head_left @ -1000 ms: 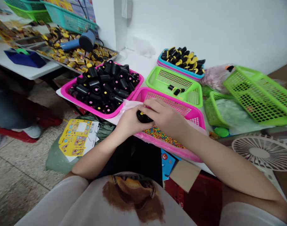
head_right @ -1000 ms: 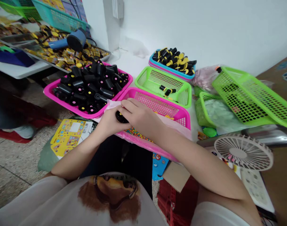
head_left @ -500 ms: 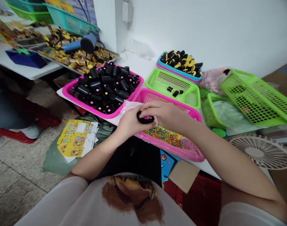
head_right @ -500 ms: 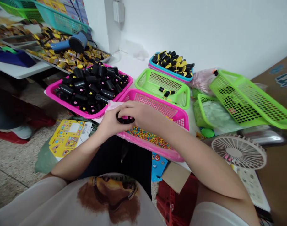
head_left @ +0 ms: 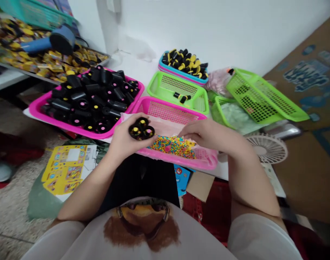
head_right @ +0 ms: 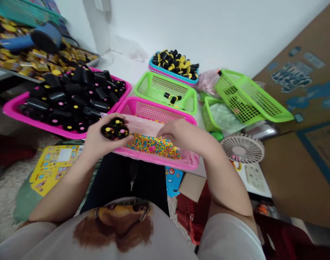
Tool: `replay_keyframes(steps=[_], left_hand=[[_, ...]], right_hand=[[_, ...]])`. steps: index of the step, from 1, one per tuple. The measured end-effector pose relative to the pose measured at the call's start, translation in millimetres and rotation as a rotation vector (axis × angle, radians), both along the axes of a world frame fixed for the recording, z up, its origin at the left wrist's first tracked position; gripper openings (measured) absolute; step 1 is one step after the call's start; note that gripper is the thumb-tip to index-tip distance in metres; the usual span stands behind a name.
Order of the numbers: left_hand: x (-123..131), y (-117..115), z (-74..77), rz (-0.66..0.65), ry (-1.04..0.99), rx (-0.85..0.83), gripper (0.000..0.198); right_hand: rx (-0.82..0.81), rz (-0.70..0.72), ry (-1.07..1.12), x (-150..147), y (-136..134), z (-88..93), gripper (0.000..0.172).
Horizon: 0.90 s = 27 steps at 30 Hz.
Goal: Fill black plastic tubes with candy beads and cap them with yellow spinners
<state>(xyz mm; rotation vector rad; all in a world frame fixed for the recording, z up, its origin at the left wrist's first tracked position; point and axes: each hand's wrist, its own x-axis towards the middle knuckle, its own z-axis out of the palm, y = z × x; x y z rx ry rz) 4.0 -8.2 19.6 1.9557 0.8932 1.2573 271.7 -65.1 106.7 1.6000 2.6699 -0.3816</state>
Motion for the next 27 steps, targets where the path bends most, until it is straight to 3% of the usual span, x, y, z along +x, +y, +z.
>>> replay_keyframes(steps=[3,7,10,16,18,19,21,24,27], left_hand=[[-1,-2,4.3,-0.007,0.011,-0.001,0.049],[5,-9,5.2,-0.088,0.061,0.007,0.047],[10,-12,2.7,-0.118,0.109,0.015,0.045],[10,-13,-0.5,-0.119,0.128,0.040,0.046],[10,-15,0.9,-0.128,0.115,0.062,0.046],[11,-17,1.9,-0.132,0.108,0.074,0.045],[14,-20,3.7,-0.139,0.092,0.092,0.042],[21,-25,3.9,-0.167,0.057,0.077,0.041],[24,-27,0.6,-0.218,0.035,0.020,0.050]], right_hand=[[-0.195,-0.201,-0.292,12,-9,-32.4,0.034],[-0.170,-0.373,-0.421,20,-15,-68.9,0.033],[-0.132,-0.390,-0.416,25,-17,-76.8,0.031],[-0.069,-0.317,-0.239,36,-27,-71.6,0.021],[0.047,-0.350,0.033,29,-38,-69.7,0.012],[0.121,-0.393,0.277,22,-44,-69.1,0.007],[0.209,-0.507,0.889,-1,-56,-68.6,0.016],[0.032,-0.634,1.556,-43,-66,-70.6,0.035],[-0.160,-0.683,1.800,-75,-65,-76.9,0.037]])
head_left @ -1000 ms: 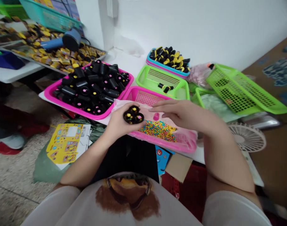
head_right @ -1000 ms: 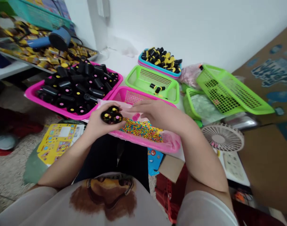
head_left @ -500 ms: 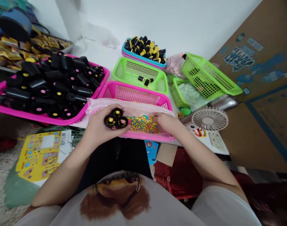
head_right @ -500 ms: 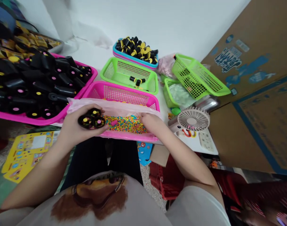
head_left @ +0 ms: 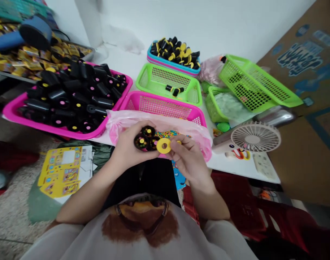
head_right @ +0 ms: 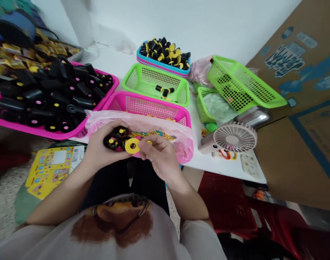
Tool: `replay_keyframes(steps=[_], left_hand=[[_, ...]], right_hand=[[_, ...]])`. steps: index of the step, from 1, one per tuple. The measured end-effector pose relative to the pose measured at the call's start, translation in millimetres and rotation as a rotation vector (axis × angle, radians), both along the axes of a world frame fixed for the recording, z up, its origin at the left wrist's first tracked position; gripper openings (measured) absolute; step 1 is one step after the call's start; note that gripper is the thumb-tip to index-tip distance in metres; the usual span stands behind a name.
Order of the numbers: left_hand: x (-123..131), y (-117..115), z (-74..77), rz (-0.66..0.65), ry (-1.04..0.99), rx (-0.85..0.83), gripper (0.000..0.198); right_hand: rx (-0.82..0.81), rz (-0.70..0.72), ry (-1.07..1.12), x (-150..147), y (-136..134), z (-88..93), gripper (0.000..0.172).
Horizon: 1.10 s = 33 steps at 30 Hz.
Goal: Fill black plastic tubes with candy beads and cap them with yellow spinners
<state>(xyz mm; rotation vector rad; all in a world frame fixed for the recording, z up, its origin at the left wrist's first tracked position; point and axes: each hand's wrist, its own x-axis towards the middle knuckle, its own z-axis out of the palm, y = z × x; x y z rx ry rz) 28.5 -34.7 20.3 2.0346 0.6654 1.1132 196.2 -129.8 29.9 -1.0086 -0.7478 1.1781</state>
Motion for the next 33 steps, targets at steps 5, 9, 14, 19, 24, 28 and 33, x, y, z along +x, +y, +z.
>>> replay_keyframes(steps=[5,9,14,19,24,28,33], left_hand=[[-1,-1,-3.1,0.001,0.047,-0.062,0.053],[-1,-2,-2.7,0.003,0.091,-0.073,0.050],[0,1,-1.2,0.025,0.093,-0.100,0.052],[-3,3,4.0,0.047,0.042,-0.175,0.050],[-5,0,6.5,0.047,0.021,-0.234,0.047],[-6,-2,7.8,0.063,-0.013,-0.243,0.045],[-7,-2,5.7,0.061,-0.026,-0.271,0.045]], right_hand=[[-0.016,-0.045,0.043,-16,11,-15.7,0.036],[0.135,-0.115,-0.248,-13,13,-21.5,0.030],[0.462,-0.209,-0.951,-3,7,-11.9,0.018],[0.684,0.010,-1.539,7,5,-6.7,0.055],[0.805,-0.165,-1.681,1,17,-13.4,0.063],[0.910,-0.257,-1.706,-3,28,-16.0,0.054],[0.974,-0.247,-1.682,-3,30,-15.6,0.059]])
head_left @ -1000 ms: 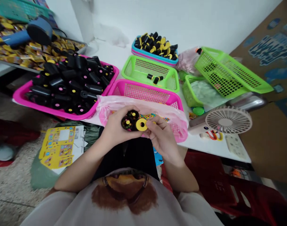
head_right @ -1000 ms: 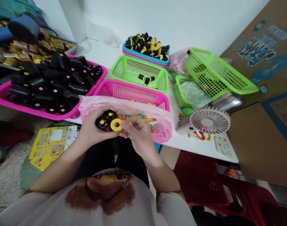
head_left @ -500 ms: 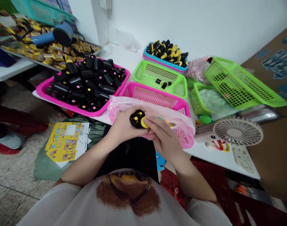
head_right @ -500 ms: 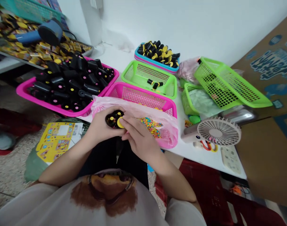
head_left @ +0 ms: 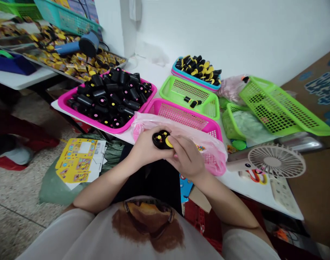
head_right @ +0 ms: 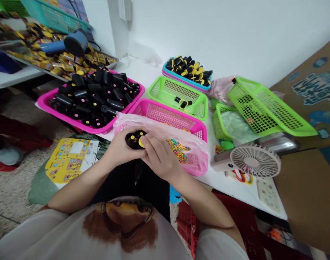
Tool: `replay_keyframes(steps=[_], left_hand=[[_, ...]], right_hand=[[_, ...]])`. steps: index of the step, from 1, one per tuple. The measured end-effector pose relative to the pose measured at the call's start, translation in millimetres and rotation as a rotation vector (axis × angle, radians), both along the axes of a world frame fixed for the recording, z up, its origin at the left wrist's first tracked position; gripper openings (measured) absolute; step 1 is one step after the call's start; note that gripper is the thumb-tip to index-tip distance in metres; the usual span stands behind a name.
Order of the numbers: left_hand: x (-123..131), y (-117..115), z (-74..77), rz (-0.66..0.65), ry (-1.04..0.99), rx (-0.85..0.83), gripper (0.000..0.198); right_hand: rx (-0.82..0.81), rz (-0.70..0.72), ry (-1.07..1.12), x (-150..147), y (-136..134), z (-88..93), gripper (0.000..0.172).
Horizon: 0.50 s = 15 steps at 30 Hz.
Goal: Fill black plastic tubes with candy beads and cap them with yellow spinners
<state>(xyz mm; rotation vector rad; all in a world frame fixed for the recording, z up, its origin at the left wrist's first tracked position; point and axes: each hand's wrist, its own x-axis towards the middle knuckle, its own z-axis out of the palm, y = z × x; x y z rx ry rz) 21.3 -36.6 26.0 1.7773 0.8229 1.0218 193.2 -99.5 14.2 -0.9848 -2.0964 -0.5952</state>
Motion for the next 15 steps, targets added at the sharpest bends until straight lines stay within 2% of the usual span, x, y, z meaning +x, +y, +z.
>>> replay_keyframes(steps=[5,10,15], left_hand=[[0,-2,-3.8,-0.024,-0.038,-0.044,0.049],[2,-5,-2.1,-0.065,-0.104,-0.017,0.042],[2,-5,-1.3,-0.015,-0.091,-0.017,0.047]], right_hand=[[-0.037,0.049,0.013,4,-2,0.8,0.064],[-0.041,0.120,0.024,9,1,5.5,0.071],[-0.079,0.018,0.040,-1,0,6.0,0.067]])
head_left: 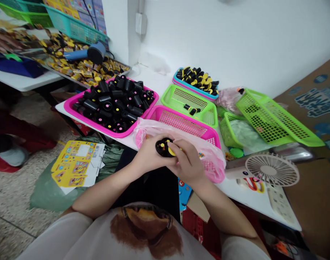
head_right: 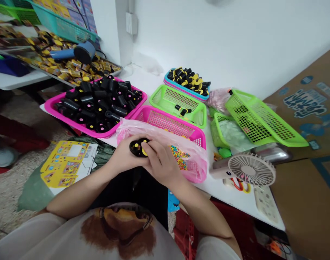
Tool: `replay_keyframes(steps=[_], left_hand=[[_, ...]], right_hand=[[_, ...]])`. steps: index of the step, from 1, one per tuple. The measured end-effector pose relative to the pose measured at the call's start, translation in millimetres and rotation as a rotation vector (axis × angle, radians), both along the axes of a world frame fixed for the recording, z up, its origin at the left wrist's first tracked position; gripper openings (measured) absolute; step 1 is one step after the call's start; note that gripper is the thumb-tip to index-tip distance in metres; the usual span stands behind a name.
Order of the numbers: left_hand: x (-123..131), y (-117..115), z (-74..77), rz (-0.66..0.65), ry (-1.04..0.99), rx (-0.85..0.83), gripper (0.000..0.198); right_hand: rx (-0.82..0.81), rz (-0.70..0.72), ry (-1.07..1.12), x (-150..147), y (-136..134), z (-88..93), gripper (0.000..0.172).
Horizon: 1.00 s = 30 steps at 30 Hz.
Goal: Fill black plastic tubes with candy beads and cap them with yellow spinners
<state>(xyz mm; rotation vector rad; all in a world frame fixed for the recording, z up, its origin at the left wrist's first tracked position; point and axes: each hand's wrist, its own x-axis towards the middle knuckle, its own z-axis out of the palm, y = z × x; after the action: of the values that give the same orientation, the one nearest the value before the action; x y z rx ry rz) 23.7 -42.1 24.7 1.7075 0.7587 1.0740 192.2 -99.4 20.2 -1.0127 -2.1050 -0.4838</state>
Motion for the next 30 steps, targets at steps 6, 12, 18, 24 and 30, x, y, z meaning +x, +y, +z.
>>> replay_keyframes(steps=[6,12,18,24,30], left_hand=[[-3,0,-2.7,0.042,0.009,0.024,0.046],[-3,-2,-5.1,0.052,-0.007,0.033,0.047],[-3,0,-2.2,0.087,-0.053,0.043,0.044],[-5,0,4.4,0.065,-0.071,0.019,0.039],[-5,-2,4.2,-0.018,-0.111,-0.025,0.038]], right_hand=[[-0.028,-0.018,-0.058,-8,-1,0.3,0.066],[0.033,0.019,-0.064,0,1,-9.7,0.068],[0.021,0.070,-0.037,5,5,-3.9,0.071],[-0.030,0.108,-0.057,17,1,9.6,0.073],[-0.157,0.046,0.226,21,-6,18.7,0.036]])
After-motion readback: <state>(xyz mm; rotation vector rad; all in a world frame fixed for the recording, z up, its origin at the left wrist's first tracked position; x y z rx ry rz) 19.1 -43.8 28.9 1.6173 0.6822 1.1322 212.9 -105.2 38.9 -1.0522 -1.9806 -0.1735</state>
